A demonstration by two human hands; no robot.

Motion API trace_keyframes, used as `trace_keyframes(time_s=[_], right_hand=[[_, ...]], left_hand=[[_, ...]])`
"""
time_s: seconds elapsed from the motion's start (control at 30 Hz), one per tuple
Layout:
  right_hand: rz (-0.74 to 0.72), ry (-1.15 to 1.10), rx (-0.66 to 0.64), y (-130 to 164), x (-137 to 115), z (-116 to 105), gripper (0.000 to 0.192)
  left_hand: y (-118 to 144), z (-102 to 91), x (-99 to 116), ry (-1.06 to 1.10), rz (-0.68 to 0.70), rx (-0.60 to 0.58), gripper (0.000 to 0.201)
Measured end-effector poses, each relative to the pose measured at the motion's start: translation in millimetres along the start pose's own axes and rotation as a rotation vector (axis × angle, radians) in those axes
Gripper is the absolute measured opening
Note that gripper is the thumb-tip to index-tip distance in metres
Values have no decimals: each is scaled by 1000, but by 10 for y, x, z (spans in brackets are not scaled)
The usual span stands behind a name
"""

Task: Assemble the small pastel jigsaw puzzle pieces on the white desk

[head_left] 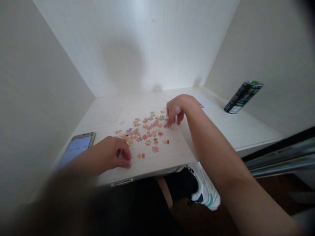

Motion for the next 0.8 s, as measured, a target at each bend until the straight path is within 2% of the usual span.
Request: trace_keyframes(time_s=[0.07, 0.13, 0.2, 0.27, 0.4, 0.47, 0.53, 0.67, 0.73, 0.8], right_hand=[[-20, -1, 57, 49, -34, 39, 55], [-64, 10, 147, 113, -14, 101, 49], [-82, 69, 254, 188, 66, 196, 43], [-176, 150, 427, 264, 124, 300, 38], [-356, 80, 698, 343, 219, 592, 34], [-383, 47, 821, 346, 254, 701, 29], [-406, -8, 877, 320, 276, 776, 20], [-420, -55, 906, 258, 318, 812, 18], [-415, -58, 906, 232, 338, 816, 21], [-447, -72, 915, 217, 338, 833, 26]], left_hand=[[13, -19, 23, -14, 35, 10, 14], [37, -63, 14, -8, 61, 68, 16], [69, -132, -27, 18, 86, 186, 19], [107, -206, -86, 50, 122, 332, 23], [191, -302, -198, 103, 205, 565, 23], [235, -337, -240, 128, 225, 646, 23], [278, -369, -268, 163, 237, 709, 23], [330, -364, -231, 243, 296, 724, 19], [341, -298, -137, 284, 353, 678, 15], [349, -164, 18, 298, 421, 582, 12]])
Point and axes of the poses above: each hand's wrist, its own y-axis away from the middle knuckle, its own z-axis out of the palm, x = y × z, the point moved 5 cm from there along -y, towards the middle knuckle, and after that the axes turned 12 degrees about -z, right-handed, at the moved point
